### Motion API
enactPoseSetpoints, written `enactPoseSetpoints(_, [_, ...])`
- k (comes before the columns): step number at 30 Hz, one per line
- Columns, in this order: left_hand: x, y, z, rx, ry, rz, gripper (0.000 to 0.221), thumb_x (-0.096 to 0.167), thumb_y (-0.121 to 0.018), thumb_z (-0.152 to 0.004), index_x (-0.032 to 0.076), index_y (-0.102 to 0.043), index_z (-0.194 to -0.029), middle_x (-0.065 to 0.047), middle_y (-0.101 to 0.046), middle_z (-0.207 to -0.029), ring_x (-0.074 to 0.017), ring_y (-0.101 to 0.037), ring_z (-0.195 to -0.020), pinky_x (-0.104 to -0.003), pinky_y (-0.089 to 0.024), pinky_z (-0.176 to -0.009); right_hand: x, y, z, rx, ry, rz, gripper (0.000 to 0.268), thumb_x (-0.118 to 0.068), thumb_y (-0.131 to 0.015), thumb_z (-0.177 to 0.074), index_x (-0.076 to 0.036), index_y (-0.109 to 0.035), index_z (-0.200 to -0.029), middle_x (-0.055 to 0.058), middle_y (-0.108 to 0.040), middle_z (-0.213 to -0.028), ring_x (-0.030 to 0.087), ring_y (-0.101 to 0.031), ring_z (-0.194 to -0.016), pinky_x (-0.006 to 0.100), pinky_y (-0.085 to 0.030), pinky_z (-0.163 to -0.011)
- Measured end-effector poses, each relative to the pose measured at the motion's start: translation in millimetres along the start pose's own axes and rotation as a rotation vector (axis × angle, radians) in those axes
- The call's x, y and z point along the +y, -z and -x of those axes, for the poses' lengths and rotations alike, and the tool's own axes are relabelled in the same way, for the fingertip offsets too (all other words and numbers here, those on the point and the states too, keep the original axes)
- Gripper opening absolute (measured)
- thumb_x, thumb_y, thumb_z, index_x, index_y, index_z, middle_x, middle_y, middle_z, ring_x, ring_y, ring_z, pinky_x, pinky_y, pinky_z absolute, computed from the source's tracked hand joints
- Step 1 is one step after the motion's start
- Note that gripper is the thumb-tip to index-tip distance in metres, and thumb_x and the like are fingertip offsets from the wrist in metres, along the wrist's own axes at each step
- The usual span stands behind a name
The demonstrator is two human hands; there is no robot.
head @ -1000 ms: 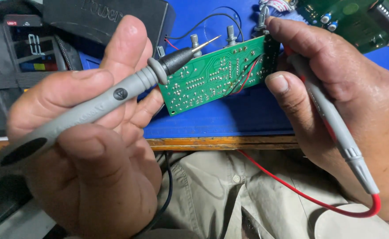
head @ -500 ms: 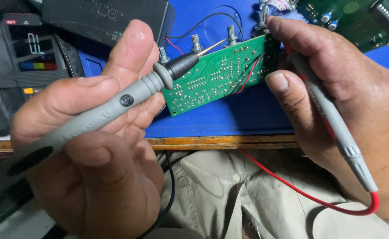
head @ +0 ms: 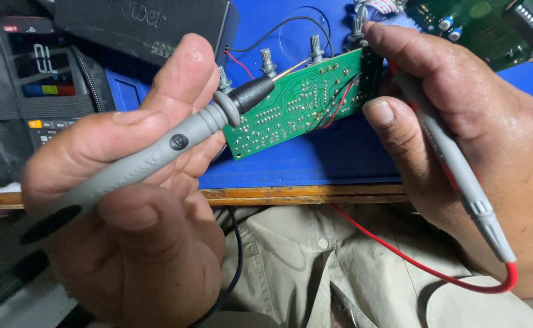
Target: Testing electronic components on a circuit board using a digital multimeter and probes.
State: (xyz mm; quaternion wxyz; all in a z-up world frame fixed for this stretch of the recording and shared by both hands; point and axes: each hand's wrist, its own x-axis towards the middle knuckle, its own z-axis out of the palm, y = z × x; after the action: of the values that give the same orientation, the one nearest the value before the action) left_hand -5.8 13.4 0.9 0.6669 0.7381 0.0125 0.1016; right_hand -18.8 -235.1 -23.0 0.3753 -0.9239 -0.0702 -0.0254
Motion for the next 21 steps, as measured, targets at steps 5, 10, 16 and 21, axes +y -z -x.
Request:
enactPoseSetpoints(5, [-1,3,1,0.007,-0.007,0.003,0.051,0.057,-0.068,-0.132,0.01,-0.056,-0.145,-0.016,-0.073,-0.143,-0.0585,-0.095,-0.151,-0.054,-0.089,-0.113,-1,1,0,-0.005,0.003,0.016,0.057,-0.021,-0.062,-0.135,0.021,-0.071,-0.173,0.033,-0.081,-0.153,0.043,-0.078,-0.135,0.049,-0.056,-0.116])
enactPoseSetpoints(10, [-1,-2,7,0.013,-0.011,0.006,0.05,0.057,-0.068,-0.132,0.01,-0.057,-0.146,-0.012,-0.073,-0.142,-0.0591,-0.097,-0.15,-0.054,-0.09,-0.113,-1,0,0,-0.003,-0.002,0.017,0.058,-0.022,-0.061,-0.135,0.021,-0.071,-0.173,0.031,-0.081,-0.149,0.041,-0.078,-0.131,0.048,-0.056,-0.114])
enactPoseSetpoints(16, [-3,-14,16,-0.061,-0.039,0.022,0.042,0.05,-0.063,-0.135,0.01,-0.056,-0.147,-0.02,-0.074,-0.143,-0.0574,-0.093,-0.152,-0.06,-0.083,-0.13,-1,-2,6,0.009,-0.02,0.003,0.059,-0.025,-0.06,-0.134,0.018,-0.07,-0.173,0.03,-0.079,-0.144,0.039,-0.077,-0.127,0.047,-0.055,-0.114])
enactPoseSetpoints(21, [6,-2,14,-0.318,0.007,-0.026,0.04,0.046,-0.046,-0.136,0.007,-0.05,-0.145,-0.038,-0.076,-0.161,-0.0476,-0.081,-0.162,-0.058,-0.069,-0.149,-6,-3,7,0.04,0.054,-0.048,0.049,-0.016,-0.058,-0.135,0.022,-0.068,-0.164,0.039,-0.077,-0.158,0.047,-0.077,-0.139,0.053,-0.06,-0.124])
